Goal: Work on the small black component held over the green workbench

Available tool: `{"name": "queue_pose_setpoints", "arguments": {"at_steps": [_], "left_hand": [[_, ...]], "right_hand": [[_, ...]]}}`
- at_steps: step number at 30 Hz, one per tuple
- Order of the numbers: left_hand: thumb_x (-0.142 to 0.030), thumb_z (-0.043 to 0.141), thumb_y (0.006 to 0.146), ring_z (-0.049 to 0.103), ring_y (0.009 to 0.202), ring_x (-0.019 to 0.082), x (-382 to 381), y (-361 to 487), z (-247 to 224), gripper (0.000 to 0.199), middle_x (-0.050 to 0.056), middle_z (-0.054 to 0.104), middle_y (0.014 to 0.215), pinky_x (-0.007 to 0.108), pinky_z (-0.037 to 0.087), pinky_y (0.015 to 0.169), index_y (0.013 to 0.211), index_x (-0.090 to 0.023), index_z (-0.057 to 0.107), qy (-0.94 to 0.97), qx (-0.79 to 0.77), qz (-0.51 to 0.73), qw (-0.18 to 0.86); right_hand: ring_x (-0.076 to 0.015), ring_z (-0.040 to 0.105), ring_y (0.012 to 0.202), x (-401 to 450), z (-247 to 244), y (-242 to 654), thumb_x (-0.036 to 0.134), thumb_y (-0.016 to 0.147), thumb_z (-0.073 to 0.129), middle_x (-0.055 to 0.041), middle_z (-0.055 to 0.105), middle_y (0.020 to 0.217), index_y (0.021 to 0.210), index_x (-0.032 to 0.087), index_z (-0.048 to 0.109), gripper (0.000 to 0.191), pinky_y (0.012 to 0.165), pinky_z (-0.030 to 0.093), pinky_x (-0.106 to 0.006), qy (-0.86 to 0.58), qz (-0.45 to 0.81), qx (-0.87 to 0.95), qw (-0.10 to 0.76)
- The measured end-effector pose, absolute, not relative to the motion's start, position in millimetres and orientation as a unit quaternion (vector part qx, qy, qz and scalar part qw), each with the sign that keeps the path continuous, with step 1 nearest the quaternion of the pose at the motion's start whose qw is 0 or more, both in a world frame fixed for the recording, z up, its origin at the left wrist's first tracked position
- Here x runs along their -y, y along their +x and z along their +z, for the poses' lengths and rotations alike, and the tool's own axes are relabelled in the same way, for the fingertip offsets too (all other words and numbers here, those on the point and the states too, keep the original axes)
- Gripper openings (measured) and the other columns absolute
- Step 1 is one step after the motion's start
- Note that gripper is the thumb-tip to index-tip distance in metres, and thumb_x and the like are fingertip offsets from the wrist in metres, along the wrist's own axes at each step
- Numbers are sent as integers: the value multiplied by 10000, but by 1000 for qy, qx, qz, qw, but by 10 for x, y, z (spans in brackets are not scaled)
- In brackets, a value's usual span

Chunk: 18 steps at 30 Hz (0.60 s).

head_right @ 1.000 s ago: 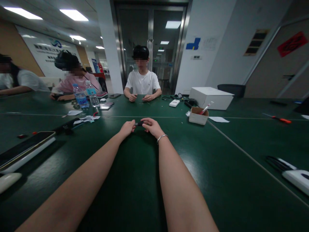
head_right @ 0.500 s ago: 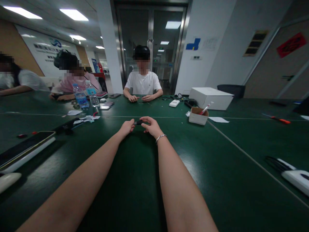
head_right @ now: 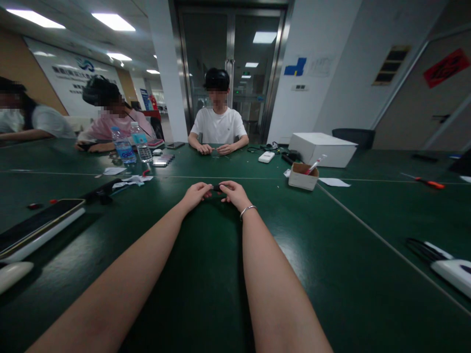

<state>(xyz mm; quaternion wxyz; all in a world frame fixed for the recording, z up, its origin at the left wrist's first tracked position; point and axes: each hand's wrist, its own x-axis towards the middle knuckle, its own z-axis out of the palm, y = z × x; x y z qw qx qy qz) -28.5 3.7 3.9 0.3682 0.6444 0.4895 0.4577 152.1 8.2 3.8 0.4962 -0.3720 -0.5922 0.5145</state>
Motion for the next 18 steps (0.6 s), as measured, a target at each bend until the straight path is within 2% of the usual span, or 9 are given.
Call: {"name": "queue_pose_setpoints", "arguments": {"at_steps": [4,10,14,18], "left_hand": [[-533,519,781,534,564,116,-27,-283,40,385,22,617,638,237,382,539,805,-155,587,639,-478,466,382],[-370,584,745,563,660,125,-15,-261,47,241,23,627,721,221,396,551,849,-152,591,621,-474,492,384],[-358,531,787,571,690,131,-22,-259,47,228,37,636,761,211,396,536,877,-156,587,617,-480,492,384],[-371,550,767,574,704,131,-22,-255,57,242,37,640,791,207,397,538,887,-163,579,613,-484,494,382]], "right_hand": [[-15,446,356,-79,39,1526,273,790,680,0,686,692,954,158,632,206,460,537,-188,-372,522,589,493],[-16,440,355,-64,50,1520,222,798,671,-4,685,675,929,147,639,154,445,522,-173,-377,526,583,492],[-15,426,348,-69,50,1506,206,809,656,1,678,657,917,147,635,126,459,529,-182,-383,526,576,495],[-19,428,347,-76,47,1507,202,811,653,-4,678,658,923,145,635,127,463,527,-186,-389,528,575,489]]}}
